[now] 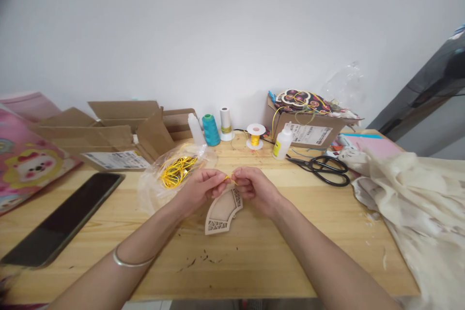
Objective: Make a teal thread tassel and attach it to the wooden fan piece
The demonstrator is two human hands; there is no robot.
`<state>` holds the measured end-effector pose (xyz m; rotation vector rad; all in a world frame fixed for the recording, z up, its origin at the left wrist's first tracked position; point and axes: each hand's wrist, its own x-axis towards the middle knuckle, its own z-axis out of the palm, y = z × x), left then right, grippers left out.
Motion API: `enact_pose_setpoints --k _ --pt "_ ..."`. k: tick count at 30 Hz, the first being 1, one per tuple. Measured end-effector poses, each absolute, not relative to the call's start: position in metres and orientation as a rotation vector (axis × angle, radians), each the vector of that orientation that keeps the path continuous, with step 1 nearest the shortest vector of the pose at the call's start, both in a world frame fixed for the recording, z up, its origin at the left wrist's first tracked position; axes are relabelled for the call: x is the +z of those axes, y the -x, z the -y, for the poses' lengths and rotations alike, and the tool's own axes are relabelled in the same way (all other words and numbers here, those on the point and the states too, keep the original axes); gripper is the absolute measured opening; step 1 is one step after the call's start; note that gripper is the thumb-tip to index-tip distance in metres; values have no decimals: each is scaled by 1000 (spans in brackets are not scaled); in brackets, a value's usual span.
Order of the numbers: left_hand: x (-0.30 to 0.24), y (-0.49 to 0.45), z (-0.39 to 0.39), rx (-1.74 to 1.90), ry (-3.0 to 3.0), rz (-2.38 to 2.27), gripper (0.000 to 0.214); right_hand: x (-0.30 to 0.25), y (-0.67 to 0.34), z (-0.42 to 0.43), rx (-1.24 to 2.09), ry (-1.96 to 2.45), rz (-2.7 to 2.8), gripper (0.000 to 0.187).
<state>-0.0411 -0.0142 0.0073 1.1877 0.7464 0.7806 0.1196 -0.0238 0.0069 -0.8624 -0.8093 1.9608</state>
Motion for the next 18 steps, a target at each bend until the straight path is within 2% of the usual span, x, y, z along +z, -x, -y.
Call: enact_pose_setpoints --k 13,16,18 --pt "8 41 14 745 -1115 -640 20 7 -120 24 1966 833 853 11" --pt "6 42 13 746 -1174 -687 19 7 -117 25 1846 895 947 15" --pt "6 42 12 754 -1247 -730 21 7 -115 25 1647 993 1074 17"
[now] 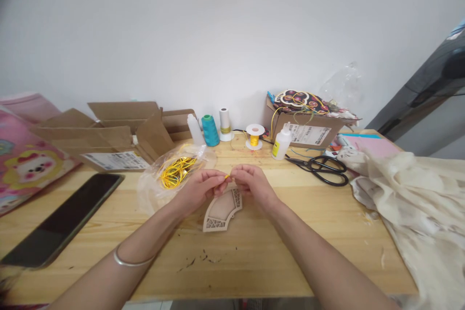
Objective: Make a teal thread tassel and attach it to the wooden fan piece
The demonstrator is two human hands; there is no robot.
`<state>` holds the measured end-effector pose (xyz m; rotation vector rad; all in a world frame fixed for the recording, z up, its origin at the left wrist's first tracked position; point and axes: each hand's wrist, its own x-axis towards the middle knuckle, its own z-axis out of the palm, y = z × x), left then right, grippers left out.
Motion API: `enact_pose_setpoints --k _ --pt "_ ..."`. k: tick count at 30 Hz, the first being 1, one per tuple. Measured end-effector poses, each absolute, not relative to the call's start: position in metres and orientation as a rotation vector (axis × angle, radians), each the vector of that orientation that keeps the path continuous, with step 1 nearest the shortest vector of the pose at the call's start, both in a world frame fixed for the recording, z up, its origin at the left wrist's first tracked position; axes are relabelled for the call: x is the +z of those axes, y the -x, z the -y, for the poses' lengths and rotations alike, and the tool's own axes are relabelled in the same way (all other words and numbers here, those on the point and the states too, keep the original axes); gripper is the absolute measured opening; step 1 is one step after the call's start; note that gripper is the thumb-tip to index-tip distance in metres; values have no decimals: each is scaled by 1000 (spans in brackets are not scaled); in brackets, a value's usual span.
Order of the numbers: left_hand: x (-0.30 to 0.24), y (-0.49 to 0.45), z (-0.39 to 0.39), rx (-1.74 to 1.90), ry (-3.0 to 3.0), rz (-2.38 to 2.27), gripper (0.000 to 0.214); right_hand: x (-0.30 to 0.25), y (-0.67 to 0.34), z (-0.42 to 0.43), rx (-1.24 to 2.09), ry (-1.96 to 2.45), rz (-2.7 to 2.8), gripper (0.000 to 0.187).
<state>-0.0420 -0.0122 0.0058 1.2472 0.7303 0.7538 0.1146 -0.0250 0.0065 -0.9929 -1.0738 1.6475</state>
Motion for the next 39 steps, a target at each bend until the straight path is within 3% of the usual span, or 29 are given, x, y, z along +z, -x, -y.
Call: enact_pose_setpoints --k 6,10,19,28,39 --pt "15 43 11 755 -1474 -841 25 4 -114 25 991 1147 1534 17" --pt "19 44 11 727 -1582 -869 27 4 -118 25 733 1137 1712 14" --pt "17 53 7 910 -2083 -1000 19 0 -120 22 702 1204 1741 18" --pt "20 53 10 803 -2115 -1021 19 1 -119 22 636 1200 1807 17" --pt "15 50 11 1031 -2311 -1068 17 2 -114 25 710 1233 1707 15"
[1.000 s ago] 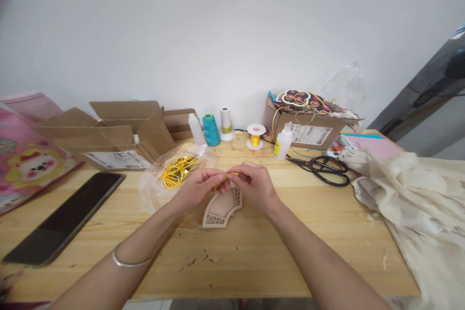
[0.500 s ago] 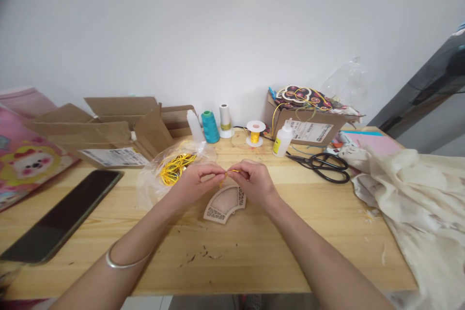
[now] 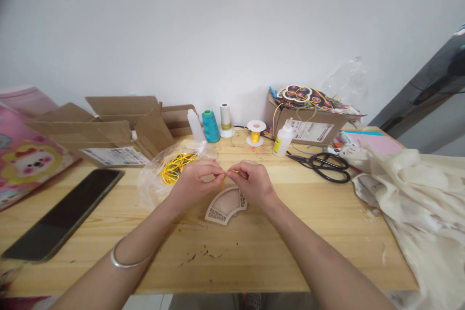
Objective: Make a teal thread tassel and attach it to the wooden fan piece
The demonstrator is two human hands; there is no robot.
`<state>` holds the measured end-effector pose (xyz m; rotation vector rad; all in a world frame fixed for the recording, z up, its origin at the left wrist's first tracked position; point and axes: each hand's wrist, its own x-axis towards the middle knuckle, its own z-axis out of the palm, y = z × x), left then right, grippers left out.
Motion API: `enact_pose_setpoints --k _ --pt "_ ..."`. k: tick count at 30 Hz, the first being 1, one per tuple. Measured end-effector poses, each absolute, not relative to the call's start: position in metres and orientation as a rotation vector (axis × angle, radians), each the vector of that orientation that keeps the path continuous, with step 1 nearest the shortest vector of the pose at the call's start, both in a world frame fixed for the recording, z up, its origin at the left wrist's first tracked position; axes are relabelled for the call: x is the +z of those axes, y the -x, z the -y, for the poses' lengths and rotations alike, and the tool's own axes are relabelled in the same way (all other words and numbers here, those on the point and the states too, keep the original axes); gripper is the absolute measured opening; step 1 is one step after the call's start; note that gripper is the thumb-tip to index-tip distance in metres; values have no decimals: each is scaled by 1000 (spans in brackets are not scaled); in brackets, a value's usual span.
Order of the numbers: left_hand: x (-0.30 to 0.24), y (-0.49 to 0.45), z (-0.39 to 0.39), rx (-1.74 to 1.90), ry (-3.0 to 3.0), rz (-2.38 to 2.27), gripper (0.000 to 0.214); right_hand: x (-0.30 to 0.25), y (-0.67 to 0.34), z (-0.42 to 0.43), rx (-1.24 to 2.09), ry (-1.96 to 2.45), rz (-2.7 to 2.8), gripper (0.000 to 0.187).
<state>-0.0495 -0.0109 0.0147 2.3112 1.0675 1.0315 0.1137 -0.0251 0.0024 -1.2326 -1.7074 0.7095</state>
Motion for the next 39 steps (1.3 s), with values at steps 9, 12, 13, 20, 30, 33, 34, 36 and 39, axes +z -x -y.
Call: enact_pose_setpoints --k 9,12,13,20,30,33,34,36,39 --pt "10 46 11 1142 -2206 -1195 12 2 -107 27 869 1275 1507 17" --pt "10 52 6 1137 -2045 -1327 9 2 -110 26 870 1303 1442 20" --pt "10 54 5 1143 -1960 -1359 9 2 -111 25 868 1309 1422 21" --pt "13 48 9 1063 -1794 -1197 20 0 -112 22 960 1243 1366 28" --pt "15 45 9 867 -1546 -925 33 1 -111 23 1002 1143 1411 21" --pt "11 44 9 858 -1427 -874 25 1 -111 23 888 1176 1448 19" --pt "9 44 9 859 -1391 -876 22 1 -111 23 864 1182 1454 19" --pt "5 44 9 855 -1331 -888 20 0 -111 23 847 1175 1462 19" --pt "2 44 8 864 -1216 -868 18 -1 -109 23 845 1160 1458 18"
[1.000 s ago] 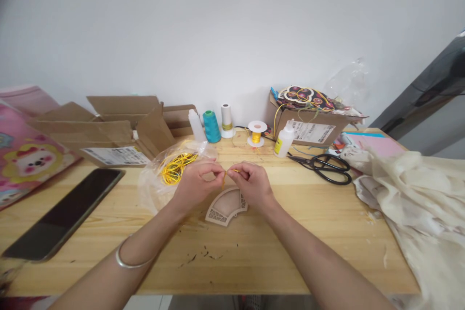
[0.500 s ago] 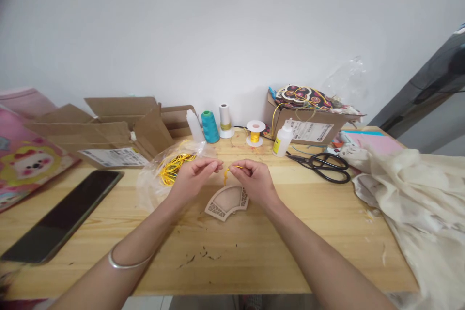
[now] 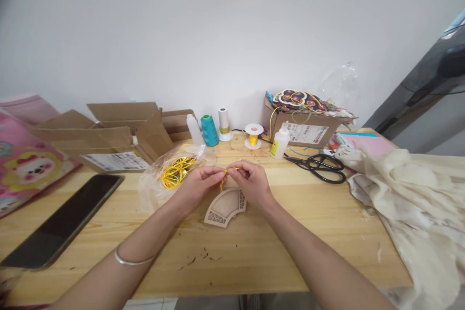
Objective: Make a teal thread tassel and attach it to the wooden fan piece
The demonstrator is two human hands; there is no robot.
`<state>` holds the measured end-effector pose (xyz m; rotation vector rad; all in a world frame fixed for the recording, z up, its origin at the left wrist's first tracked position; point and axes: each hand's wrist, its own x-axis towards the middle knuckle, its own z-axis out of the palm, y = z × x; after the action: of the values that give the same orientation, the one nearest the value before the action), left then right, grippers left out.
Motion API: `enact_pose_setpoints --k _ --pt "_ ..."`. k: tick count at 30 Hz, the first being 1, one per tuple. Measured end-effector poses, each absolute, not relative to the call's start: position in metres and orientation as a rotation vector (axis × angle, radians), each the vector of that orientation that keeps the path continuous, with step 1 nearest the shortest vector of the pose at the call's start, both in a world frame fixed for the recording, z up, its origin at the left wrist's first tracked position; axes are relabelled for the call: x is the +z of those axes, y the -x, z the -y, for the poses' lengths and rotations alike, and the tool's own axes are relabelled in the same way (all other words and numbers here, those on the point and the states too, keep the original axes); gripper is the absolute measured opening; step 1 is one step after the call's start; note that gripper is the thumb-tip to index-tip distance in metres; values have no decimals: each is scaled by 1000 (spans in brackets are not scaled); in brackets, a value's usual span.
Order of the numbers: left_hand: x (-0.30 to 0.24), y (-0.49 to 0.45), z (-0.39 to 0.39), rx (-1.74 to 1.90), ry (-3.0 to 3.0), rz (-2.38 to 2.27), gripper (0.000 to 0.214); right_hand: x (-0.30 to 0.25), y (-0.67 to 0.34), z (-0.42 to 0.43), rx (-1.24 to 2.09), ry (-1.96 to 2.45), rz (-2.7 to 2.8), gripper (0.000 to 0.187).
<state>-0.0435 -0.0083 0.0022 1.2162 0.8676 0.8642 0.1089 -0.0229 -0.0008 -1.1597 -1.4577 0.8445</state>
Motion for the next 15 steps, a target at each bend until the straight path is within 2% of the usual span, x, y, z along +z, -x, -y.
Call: enact_pose_setpoints --k 4,8,12,15 --pt "1 40 9 880 -1001 -765 18 -2 -102 22 808 1136 1446 17" --pt "1 38 7 906 -899 -736 19 2 -101 16 619 1146 1563 17" --pt "4 43 5 962 -901 -716 17 22 -148 8 298 1643 1783 26" --pt "6 46 6 956 -937 -718 19 40 -212 11 96 2003 1906 21"
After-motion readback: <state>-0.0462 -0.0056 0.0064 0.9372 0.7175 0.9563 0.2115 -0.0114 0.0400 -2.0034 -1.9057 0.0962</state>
